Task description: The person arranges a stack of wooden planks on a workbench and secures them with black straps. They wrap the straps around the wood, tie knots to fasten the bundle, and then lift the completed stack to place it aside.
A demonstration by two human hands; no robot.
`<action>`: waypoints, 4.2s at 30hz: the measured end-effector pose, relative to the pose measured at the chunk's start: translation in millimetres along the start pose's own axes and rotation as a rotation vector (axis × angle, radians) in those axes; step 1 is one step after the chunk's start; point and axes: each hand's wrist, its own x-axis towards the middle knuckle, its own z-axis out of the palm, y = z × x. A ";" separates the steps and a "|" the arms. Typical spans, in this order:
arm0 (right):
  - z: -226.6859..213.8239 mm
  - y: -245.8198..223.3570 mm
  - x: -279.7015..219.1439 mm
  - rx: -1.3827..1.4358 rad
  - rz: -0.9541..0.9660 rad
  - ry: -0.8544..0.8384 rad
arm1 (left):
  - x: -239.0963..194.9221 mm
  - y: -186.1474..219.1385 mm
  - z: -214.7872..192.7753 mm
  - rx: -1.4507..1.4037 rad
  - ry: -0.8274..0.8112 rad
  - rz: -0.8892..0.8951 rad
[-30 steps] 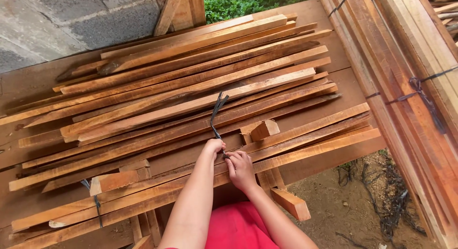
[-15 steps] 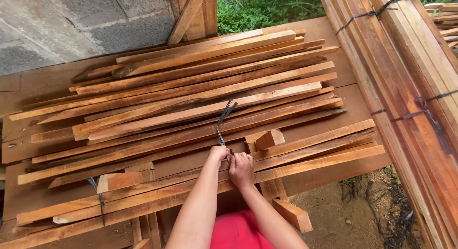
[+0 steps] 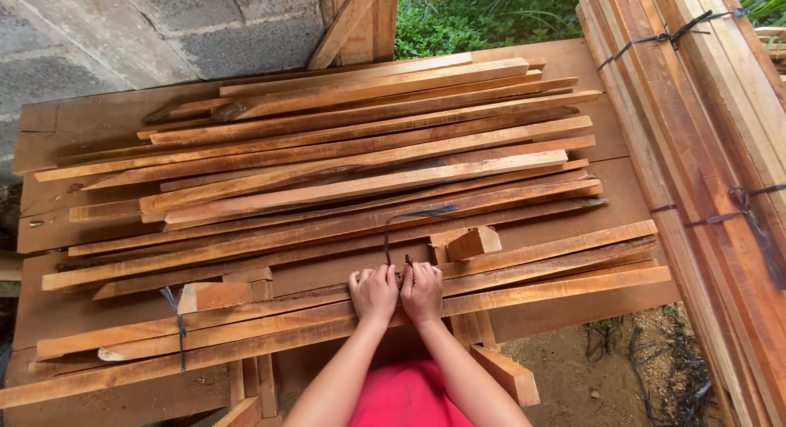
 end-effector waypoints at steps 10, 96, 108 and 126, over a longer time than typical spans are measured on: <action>-13.1 -10.9 6.1 0.156 0.048 0.035 | -5.2 18.0 7.7 0.037 0.219 -0.043; -8.9 -2.5 48.8 0.099 0.472 -0.843 | 67.7 -9.0 -31.3 -0.992 -0.762 -0.098; 13.3 37.6 51.4 0.502 0.638 -0.887 | 69.9 -56.6 16.2 -0.552 -0.854 -0.181; 2.8 30.3 57.9 0.561 0.772 -0.839 | 75.9 -45.8 -20.3 -0.577 -0.938 -0.197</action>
